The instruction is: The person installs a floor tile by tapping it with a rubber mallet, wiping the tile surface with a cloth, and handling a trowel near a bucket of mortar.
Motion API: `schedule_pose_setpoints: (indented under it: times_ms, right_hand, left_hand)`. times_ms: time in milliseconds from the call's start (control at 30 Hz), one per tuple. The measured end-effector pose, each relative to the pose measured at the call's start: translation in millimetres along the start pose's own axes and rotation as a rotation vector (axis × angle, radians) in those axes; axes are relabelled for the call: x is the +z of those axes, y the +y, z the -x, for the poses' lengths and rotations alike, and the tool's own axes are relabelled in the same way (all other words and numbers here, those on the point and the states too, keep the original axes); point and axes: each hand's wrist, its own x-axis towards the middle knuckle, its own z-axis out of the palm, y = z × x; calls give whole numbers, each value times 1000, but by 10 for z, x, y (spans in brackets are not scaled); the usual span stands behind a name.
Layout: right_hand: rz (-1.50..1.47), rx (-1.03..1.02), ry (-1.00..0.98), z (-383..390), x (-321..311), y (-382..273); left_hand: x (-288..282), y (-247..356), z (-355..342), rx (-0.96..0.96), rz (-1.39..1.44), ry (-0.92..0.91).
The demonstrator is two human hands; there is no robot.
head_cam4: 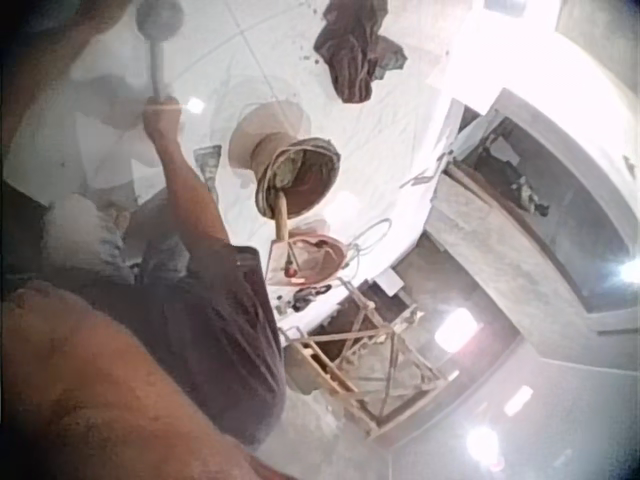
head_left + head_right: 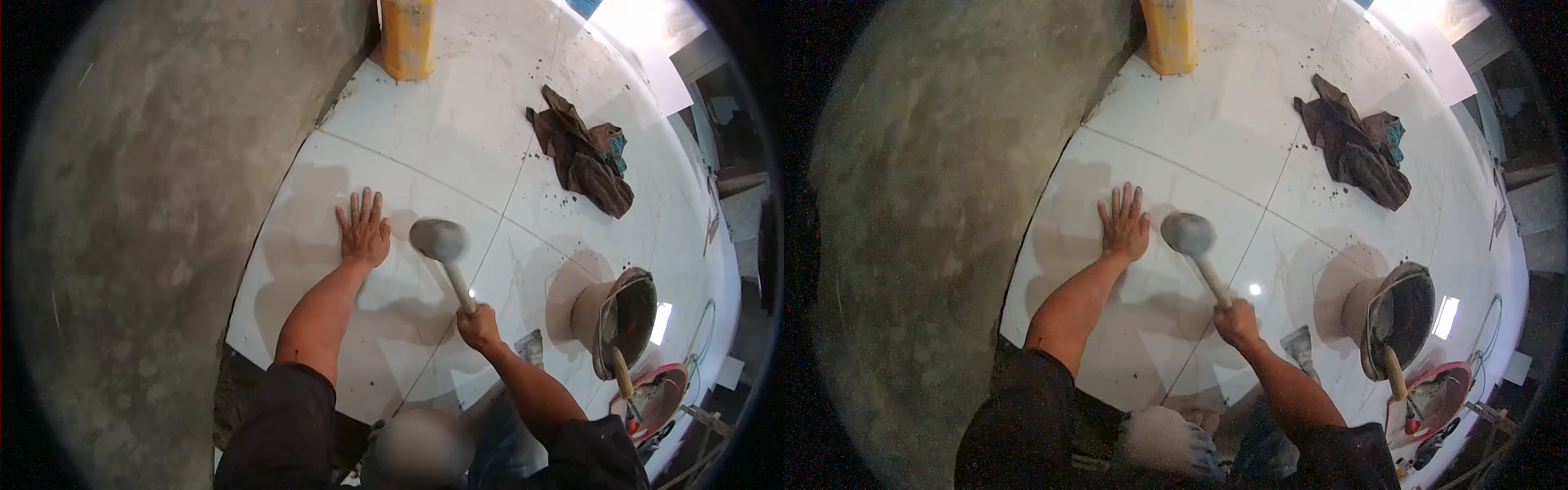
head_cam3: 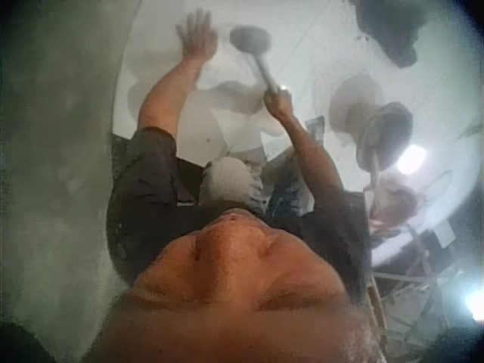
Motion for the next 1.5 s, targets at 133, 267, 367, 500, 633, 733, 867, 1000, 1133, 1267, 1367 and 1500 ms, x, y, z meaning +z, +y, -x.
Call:
schedule_pose_setpoints:
  times_ms: [133,267,367,500,633,733,867,1000,1133,1267,1367,1500]
  right_hand:
    - [43,-11,25,8,-39,-56]
    - [-54,104,36,32,67,156]
    - [-98,0,-2,62,-61,-152]
    - [168,95,-142,86,117,268]
    - [-80,107,-43,122,62,102]
    - [49,275,-280,96,-60,77]
    - [-95,124,-72,186,-69,-10]
    - [-117,226,-194,137,-85,-102]
    - [-160,248,-129,190,-2,105]
    - [-159,206,-97,234,-22,122]
    - [-140,16,-1,254,-14,160]
    - [-159,206,-131,370,-28,54]
  left_hand:
    - [-45,-148,-491,-6,-42,-24]
    - [-110,-315,-927,1,-41,-43]
    - [-144,-434,-1112,13,-93,-13]
    - [-107,-411,-1207,30,-84,11]
    - [-55,-377,-1217,37,-128,-18]
    - [-138,-367,-1217,-1,-153,-91]
    - [-38,-394,-1242,28,-187,31]
    - [-50,-443,-1269,4,-220,-21]
    - [-42,-383,-1201,5,-223,-57]
    - [-35,-393,-1207,1,-208,-57]
    - [-77,-321,-1227,-12,-217,-97]
    - [25,-298,-1184,0,-181,-59]
